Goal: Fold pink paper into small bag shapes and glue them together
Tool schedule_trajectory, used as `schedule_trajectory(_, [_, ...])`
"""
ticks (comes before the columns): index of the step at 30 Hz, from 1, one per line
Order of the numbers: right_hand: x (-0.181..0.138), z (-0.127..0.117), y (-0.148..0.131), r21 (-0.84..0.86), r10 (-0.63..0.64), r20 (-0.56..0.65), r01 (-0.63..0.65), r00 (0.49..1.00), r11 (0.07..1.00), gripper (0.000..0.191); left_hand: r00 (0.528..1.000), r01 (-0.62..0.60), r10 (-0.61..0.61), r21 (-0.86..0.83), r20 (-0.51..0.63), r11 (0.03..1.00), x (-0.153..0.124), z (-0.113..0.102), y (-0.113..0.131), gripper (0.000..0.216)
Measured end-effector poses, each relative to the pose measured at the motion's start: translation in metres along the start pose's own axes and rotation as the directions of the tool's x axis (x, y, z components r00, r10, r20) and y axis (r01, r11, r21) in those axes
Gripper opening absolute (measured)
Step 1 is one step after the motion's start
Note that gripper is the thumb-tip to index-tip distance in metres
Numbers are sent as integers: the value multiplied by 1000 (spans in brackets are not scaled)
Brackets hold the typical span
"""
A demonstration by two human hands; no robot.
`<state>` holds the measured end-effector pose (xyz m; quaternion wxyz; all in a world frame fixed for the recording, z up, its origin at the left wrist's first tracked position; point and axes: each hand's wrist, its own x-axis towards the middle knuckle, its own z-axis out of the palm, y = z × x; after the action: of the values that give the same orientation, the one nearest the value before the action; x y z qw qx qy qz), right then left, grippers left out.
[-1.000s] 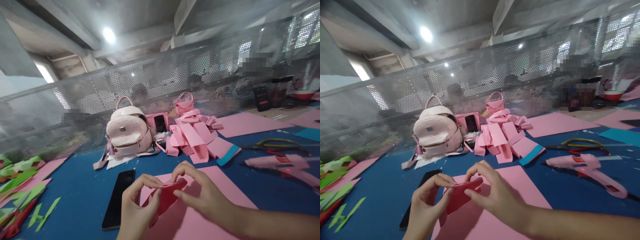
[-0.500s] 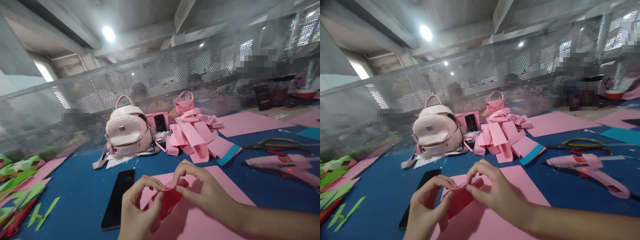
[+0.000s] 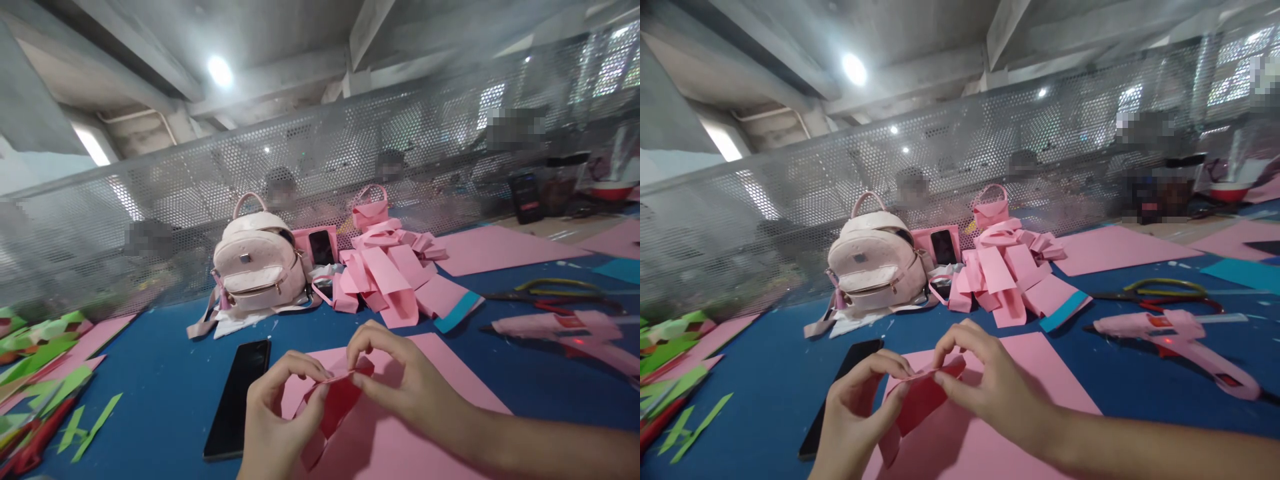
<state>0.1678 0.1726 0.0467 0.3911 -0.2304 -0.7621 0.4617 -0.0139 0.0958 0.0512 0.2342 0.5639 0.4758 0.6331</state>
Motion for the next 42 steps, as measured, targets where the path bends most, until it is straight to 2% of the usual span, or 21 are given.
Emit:
schedule_trajectory(7, [2, 2, -3, -21, -23, -18, 22, 1000, 1000, 9, 1000, 5, -5, 0, -20, 1000, -2, 1, -4, 13])
schedule_trajectory(20, [0, 2, -1, -13, -39, -6, 39, 999, 999, 11, 999, -36, 37, -45, 27, 998, -3, 1, -4, 14])
schedule_trajectory(42, [-2, 3, -4, -93, -150, 3, 150, 989, 984, 16, 997, -61, 60, 27, 50, 998, -3, 2, -4, 15])
